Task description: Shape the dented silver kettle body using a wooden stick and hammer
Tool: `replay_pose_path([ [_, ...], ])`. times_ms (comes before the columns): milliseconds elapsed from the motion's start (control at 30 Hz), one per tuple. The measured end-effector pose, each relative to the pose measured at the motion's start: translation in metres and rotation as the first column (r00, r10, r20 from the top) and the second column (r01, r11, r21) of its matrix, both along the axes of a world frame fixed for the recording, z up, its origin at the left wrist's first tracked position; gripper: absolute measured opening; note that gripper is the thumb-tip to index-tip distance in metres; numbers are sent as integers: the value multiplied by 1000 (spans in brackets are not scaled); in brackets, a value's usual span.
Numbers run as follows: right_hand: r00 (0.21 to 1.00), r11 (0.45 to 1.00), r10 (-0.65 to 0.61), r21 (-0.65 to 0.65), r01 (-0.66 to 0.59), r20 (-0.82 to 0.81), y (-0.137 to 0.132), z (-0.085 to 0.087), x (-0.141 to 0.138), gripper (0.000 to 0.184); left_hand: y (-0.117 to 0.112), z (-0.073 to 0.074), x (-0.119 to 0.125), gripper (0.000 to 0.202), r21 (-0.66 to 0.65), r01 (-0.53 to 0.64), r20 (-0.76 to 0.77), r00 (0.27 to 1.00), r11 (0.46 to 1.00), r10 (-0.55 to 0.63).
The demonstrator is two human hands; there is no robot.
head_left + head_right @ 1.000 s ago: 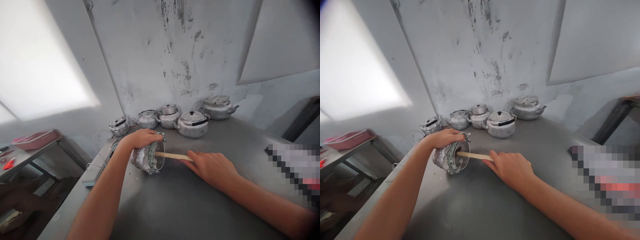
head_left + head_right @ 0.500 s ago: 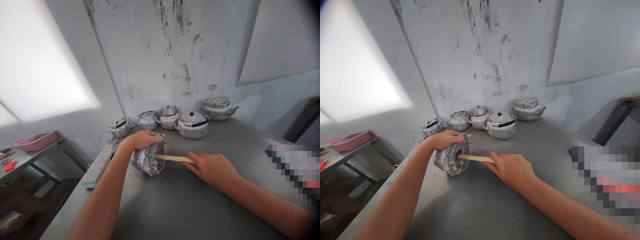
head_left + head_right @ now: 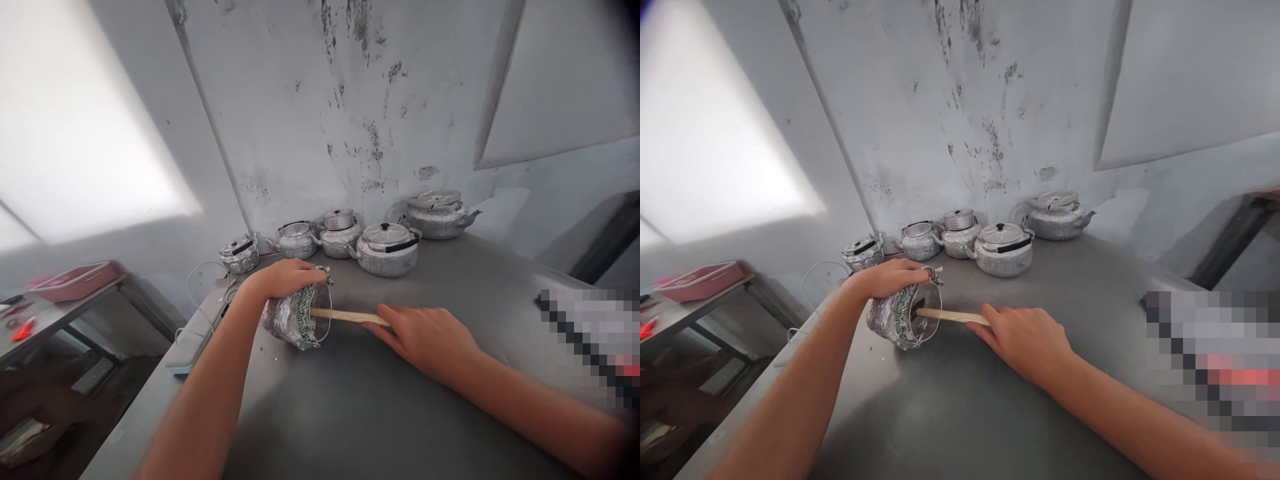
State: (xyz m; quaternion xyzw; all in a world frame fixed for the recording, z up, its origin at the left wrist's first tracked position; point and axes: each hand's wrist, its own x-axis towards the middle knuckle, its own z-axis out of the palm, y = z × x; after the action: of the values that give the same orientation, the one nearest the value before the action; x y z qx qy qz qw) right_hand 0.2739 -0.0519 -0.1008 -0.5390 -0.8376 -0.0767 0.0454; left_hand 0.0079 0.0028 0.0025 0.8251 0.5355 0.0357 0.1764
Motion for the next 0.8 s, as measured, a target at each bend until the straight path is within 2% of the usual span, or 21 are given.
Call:
replay_pose_path([
  [233,1000,998,22,63,-21,-17,-6,2,-1,54,-2,1,0,49,2,14,1,1000,1000,-14],
  [333,999,998,-30,62,31,-18,-6,2,0,53,-2,1,0,50,4,19,-9,1000,1000,-19],
  [467,1000,998,13,62,-12,-6,-4,2,1,54,-2,1,0,50,-7,22,-10,1000,1000,-22],
  [700,1000,999,-24,33,23,8,-4,5,-1,54,-3,2,1,51,-14,-4,7,1000,1000,4],
  [800,999,999,-44,20,43,2,-5,6,0,55,-2,1,0,47,3,32,-10,999,999,-32],
])
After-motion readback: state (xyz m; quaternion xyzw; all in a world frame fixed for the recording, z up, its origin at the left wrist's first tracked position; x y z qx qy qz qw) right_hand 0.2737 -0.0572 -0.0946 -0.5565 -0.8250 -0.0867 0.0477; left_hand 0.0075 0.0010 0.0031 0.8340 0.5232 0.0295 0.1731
